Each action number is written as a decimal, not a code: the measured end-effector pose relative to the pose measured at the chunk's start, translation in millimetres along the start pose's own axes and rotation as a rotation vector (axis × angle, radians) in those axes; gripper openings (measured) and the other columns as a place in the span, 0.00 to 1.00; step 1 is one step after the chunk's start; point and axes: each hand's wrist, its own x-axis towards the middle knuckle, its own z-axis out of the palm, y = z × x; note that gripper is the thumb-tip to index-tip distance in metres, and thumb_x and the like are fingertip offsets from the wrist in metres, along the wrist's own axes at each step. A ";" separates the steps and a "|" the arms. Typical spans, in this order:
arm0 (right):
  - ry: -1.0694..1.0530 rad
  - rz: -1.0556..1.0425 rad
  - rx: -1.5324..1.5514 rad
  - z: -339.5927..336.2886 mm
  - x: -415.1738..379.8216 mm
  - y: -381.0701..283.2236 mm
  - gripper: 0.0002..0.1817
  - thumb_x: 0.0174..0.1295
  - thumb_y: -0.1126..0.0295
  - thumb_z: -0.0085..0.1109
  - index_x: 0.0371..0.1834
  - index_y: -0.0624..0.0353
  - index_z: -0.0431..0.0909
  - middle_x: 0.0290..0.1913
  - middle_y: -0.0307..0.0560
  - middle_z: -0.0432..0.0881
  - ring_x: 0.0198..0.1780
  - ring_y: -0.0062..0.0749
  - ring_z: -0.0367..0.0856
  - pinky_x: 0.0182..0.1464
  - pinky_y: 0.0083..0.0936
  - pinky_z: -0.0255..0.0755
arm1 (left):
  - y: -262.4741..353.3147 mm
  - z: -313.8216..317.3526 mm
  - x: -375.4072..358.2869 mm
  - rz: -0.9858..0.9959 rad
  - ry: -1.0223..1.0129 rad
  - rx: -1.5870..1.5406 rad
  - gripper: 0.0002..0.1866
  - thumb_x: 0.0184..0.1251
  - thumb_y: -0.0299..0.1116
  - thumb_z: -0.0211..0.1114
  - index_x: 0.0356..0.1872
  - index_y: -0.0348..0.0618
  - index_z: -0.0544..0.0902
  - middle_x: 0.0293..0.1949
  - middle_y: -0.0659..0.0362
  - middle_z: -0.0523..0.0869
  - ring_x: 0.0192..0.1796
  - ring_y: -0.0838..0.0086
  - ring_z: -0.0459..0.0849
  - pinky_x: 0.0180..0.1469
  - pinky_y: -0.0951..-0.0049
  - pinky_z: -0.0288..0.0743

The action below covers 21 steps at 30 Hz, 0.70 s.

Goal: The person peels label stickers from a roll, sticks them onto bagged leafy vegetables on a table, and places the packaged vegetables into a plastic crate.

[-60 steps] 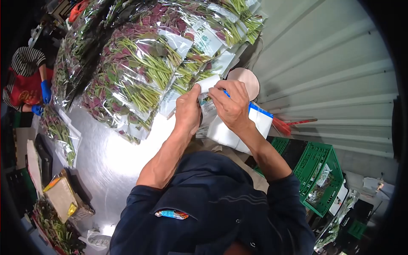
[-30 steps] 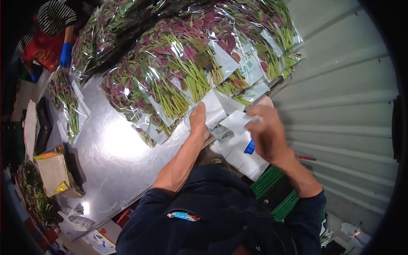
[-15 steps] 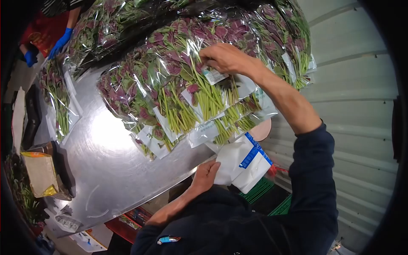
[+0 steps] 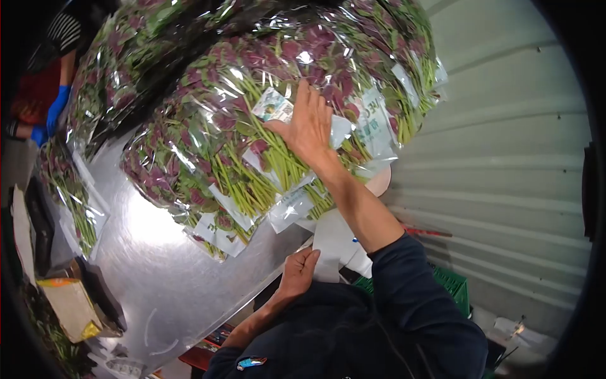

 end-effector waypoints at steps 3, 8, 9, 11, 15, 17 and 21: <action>-0.121 0.205 0.047 -21.9 11.0 0.2 0.52 0.33 0.54 0.73 0.60 0.70 0.54 0.54 0.63 0.67 0.53 0.52 0.69 0.53 0.42 0.62 | -6.8 -0.4 -0.7 -0.048 -0.038 0.011 0.18 0.67 0.36 0.53 0.18 0.39 0.67 0.17 0.70 0.60 0.24 0.86 0.57 0.25 0.79 0.53; -0.557 0.398 0.168 -36.5 34.5 15.0 0.52 0.30 0.48 0.72 0.55 0.72 0.59 0.50 0.67 0.72 0.49 0.56 0.74 0.50 0.36 0.68 | -8.2 2.2 -3.1 -0.035 -0.091 0.065 0.18 0.67 0.36 0.53 0.17 0.40 0.67 0.17 0.70 0.60 0.24 0.86 0.57 0.24 0.79 0.53; -0.542 0.411 0.177 -36.0 31.1 14.3 0.52 0.30 0.48 0.72 0.55 0.72 0.59 0.50 0.67 0.72 0.49 0.56 0.74 0.50 0.36 0.68 | -7.8 2.6 -3.0 -0.042 -0.107 0.065 0.18 0.67 0.36 0.53 0.17 0.40 0.67 0.17 0.71 0.61 0.24 0.87 0.57 0.24 0.79 0.53; -0.419 0.374 0.164 -26.3 21.8 8.4 0.48 0.28 0.49 0.73 0.51 0.72 0.65 0.47 0.65 0.74 0.48 0.53 0.75 0.50 0.37 0.68 | -8.6 4.6 -3.1 -0.057 -0.119 0.063 0.19 0.67 0.36 0.53 0.17 0.40 0.66 0.17 0.71 0.62 0.24 0.87 0.57 0.24 0.79 0.54; -0.374 0.452 0.187 -11.9 11.2 -0.8 0.41 0.29 0.52 0.73 0.47 0.67 0.71 0.46 0.61 0.77 0.48 0.48 0.77 0.51 0.35 0.70 | -22.4 12.2 0.6 -0.070 -0.133 0.009 0.19 0.67 0.36 0.53 0.17 0.41 0.65 0.17 0.72 0.62 0.24 0.88 0.58 0.25 0.79 0.54; -0.371 0.523 0.200 -6.5 8.9 -1.2 0.38 0.30 0.53 0.73 0.46 0.65 0.73 0.46 0.59 0.77 0.49 0.45 0.77 0.51 0.35 0.70 | -27.7 8.5 -0.8 -0.066 -0.131 0.034 0.18 0.67 0.35 0.53 0.17 0.40 0.65 0.17 0.71 0.62 0.24 0.87 0.58 0.24 0.78 0.54; -0.446 0.406 0.461 10.3 1.0 0.2 0.28 0.32 0.58 0.72 0.35 0.66 0.78 0.36 0.57 0.80 0.37 0.42 0.81 0.38 0.33 0.75 | -44.1 8.8 3.4 -0.049 -0.189 0.115 0.16 0.66 0.33 0.52 0.18 0.38 0.67 0.16 0.65 0.65 0.24 0.82 0.60 0.24 0.75 0.57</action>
